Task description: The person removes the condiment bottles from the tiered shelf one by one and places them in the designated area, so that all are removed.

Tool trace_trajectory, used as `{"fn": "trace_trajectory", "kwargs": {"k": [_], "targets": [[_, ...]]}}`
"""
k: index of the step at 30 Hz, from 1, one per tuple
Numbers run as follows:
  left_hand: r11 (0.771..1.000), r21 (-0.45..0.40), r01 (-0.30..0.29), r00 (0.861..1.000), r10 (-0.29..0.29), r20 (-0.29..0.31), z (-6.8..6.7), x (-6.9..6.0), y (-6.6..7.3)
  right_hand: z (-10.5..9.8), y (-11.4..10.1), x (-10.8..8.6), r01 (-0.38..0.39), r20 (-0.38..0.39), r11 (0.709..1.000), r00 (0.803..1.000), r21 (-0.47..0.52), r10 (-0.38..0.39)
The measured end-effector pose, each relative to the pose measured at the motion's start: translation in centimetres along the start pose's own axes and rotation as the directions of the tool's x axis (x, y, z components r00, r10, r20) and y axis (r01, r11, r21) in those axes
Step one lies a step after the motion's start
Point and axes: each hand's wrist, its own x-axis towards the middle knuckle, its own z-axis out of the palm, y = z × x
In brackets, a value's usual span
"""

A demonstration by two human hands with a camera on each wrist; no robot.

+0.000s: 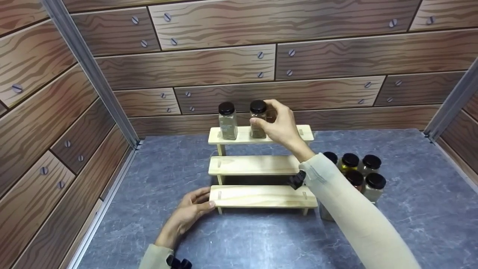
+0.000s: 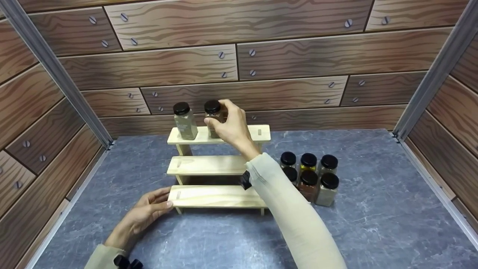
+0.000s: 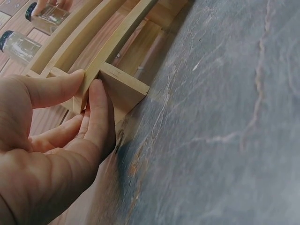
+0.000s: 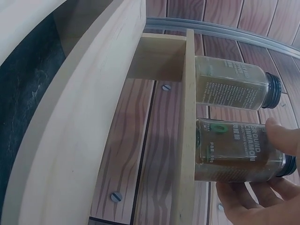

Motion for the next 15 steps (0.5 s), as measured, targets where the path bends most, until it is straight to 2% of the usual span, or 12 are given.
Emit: {"fn": "trace_trajectory", "kwargs": {"k": [6,15], "targets": [[1.000,0.002,0.002,1.000,-0.002,0.006,0.2,0.0,0.0,-0.8,-0.4,-0.6,0.016,-0.021,1.000,1.000,0.016,-0.015],[1.000,0.005,0.011,1.000,-0.011,-0.009,0.0,0.0,-0.1,-2.5,-1.2,-2.2,0.011,0.009,0.998,1.000,0.058,-0.011]]}}
